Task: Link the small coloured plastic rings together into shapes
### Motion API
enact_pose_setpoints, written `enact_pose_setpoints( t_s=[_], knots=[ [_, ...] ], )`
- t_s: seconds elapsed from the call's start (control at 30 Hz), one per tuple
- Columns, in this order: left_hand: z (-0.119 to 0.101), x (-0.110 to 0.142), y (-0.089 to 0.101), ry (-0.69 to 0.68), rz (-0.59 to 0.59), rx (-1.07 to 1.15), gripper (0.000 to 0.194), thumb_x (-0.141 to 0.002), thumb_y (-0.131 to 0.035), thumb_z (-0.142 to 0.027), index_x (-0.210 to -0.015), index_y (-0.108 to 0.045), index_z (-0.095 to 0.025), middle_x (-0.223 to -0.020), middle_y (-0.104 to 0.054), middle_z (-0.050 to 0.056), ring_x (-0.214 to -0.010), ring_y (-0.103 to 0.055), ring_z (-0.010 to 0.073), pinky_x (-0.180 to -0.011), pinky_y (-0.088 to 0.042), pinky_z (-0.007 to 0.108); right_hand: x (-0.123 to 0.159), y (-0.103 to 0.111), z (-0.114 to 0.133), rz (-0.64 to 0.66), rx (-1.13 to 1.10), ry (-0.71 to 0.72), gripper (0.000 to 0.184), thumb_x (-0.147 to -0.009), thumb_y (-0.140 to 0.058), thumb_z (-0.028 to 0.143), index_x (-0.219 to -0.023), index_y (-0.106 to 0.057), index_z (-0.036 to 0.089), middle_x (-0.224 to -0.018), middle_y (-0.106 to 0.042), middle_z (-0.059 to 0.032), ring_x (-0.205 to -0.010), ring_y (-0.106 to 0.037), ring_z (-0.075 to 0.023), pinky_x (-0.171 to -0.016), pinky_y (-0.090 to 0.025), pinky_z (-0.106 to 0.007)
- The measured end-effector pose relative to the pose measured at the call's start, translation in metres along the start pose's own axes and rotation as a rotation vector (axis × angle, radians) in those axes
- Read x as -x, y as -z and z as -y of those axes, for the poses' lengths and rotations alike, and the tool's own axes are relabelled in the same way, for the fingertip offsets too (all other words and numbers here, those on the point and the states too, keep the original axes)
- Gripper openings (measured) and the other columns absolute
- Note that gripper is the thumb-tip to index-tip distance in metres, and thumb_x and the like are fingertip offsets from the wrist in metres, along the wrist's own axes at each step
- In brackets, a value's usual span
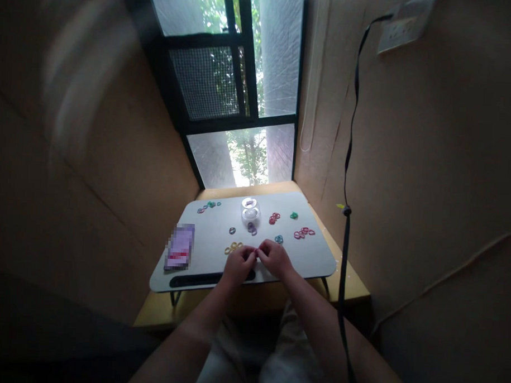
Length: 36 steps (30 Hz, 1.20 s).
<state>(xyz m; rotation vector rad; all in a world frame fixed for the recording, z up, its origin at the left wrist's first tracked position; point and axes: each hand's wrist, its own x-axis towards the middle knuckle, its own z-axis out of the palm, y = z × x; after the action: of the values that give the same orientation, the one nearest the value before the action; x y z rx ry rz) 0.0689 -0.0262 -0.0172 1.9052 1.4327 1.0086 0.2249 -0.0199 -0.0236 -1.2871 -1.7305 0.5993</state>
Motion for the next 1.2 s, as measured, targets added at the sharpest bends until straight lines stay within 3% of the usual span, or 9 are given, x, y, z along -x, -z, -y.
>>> enact_pose_setpoints(
  t_s=[0.33,0.7,0.93,1.2],
  knots=[
    [-0.0043,0.0028,0.0013,0.022,-0.047,0.018,0.02,-0.083,-0.056,-0.037,-0.078,-0.062,-0.019,-0.07,-0.066,0.001,-0.064,-0.059,0.0125,-0.062,-0.043,0.025,0.0032,0.0019,-0.0006,0.01,-0.005,0.032,0.01,-0.08,-0.055,0.024,-0.073,-0.06,0.019,-0.063,-0.061,0.0006,-0.058,-0.054,-0.0129,-0.056,-0.041,-0.024],
    [-0.006,0.0029,-0.0013,0.053,-0.116,-0.042,0.016,-0.081,-0.056,-0.032,-0.072,-0.057,-0.019,-0.067,-0.062,0.0,-0.063,-0.056,0.0127,-0.062,-0.04,0.025,0.0069,0.0031,0.0025,0.056,0.027,0.08,0.012,-0.079,-0.052,0.018,-0.076,-0.064,0.02,-0.07,-0.065,-0.0009,-0.063,-0.057,-0.014,-0.061,-0.043,-0.024],
    [-0.0032,0.003,-0.0042,0.041,-0.118,-0.032,0.012,-0.078,-0.058,-0.028,-0.073,-0.06,-0.018,-0.068,-0.063,0.001,-0.064,-0.056,0.0134,-0.063,-0.039,0.025,0.0098,0.0024,0.0045,0.049,0.088,0.108,0.008,-0.078,-0.056,0.022,-0.075,-0.063,0.02,-0.07,-0.064,0.0001,-0.06,-0.054,-0.0126,-0.059,-0.04,-0.024],
    [-0.0034,0.0051,-0.0007,0.01,-0.038,0.073,0.015,-0.079,-0.057,-0.03,-0.073,-0.062,-0.017,-0.063,-0.061,-0.001,-0.058,-0.054,0.0118,-0.056,-0.037,0.023,0.0082,-0.0006,0.0023,0.046,0.036,0.058,0.01,-0.083,-0.051,0.024,-0.077,-0.058,0.021,-0.07,-0.061,0.0008,-0.061,-0.054,-0.0137,-0.058,-0.04,-0.025]
  ],
)
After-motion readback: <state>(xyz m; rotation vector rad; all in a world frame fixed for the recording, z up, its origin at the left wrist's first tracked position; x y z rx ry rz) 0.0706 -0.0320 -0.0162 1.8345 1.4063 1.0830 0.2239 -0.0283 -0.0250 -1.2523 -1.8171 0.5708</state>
